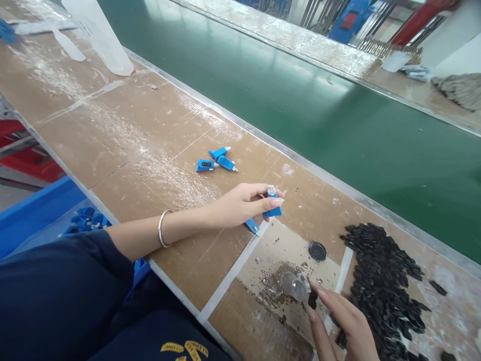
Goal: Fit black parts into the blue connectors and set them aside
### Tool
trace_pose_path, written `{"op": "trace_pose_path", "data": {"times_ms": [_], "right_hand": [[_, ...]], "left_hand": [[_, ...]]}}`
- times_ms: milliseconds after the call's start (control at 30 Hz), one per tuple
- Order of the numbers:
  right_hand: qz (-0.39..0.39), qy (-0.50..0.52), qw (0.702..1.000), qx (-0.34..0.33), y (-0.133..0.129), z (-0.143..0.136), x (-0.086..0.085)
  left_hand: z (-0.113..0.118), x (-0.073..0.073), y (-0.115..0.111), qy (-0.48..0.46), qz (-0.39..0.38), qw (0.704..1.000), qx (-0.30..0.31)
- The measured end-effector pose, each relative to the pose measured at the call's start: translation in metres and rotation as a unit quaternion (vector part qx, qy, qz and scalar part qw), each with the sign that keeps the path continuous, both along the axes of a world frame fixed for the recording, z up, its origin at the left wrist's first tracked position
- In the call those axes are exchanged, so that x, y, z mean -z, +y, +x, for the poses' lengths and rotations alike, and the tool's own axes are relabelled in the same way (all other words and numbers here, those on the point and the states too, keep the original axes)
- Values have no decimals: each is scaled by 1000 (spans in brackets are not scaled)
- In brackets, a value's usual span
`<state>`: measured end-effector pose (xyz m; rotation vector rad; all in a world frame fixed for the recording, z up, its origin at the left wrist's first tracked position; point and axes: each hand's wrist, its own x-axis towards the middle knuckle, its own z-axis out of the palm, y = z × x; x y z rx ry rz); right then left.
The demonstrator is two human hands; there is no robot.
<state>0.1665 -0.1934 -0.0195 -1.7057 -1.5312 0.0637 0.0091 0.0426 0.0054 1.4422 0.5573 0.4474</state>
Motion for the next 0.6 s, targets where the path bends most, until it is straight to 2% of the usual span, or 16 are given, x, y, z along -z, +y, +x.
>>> {"op": "trace_pose_path", "data": {"times_ms": [100,233,333,467,600], "right_hand": [[-37,-42,998,-31,-3,8,0],[-74,-43,995,-41,-8,11,-1],[-66,-48,996,-45,-8,10,0],[-47,-75,996,-16,-7,6,3],[-66,-62,996,-2,-5,2,2]], "left_hand": [[1,0,-1,-6,-125,991,46],[4,5,-4,-47,-191,979,53],[4,8,-7,-52,-196,977,60],[4,9,-12,-52,-196,976,86],[2,8,-19,-65,-130,983,109]]}}
